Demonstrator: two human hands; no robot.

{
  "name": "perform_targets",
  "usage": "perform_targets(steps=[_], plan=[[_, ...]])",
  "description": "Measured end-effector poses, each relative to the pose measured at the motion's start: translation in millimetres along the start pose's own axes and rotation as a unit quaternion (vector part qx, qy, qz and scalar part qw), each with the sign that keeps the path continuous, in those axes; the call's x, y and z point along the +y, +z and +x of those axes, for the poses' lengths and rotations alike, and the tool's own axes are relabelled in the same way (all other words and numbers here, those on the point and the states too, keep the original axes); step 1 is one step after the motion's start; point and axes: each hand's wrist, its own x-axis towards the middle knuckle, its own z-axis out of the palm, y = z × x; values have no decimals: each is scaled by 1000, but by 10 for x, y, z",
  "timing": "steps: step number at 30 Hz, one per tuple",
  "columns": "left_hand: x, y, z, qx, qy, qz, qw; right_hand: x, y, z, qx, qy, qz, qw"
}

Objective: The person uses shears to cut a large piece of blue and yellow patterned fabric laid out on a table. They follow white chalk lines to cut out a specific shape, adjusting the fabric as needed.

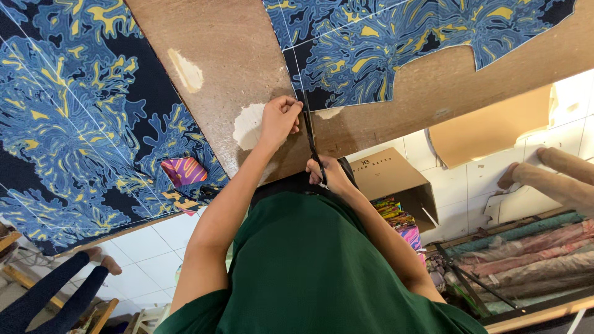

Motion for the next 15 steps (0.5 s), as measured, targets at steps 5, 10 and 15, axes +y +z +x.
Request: perform_targets(steps=[5,10,15], plan=[[21,7,2,0,2,9,1000,-85,39,2,12,8,20,1000],[48,3,-7,-2,8,11,1000,-152,65,-17,21,30,25,999],[32,3,2,0,4,8,1000,-185,8,-59,31,47,22,998]])
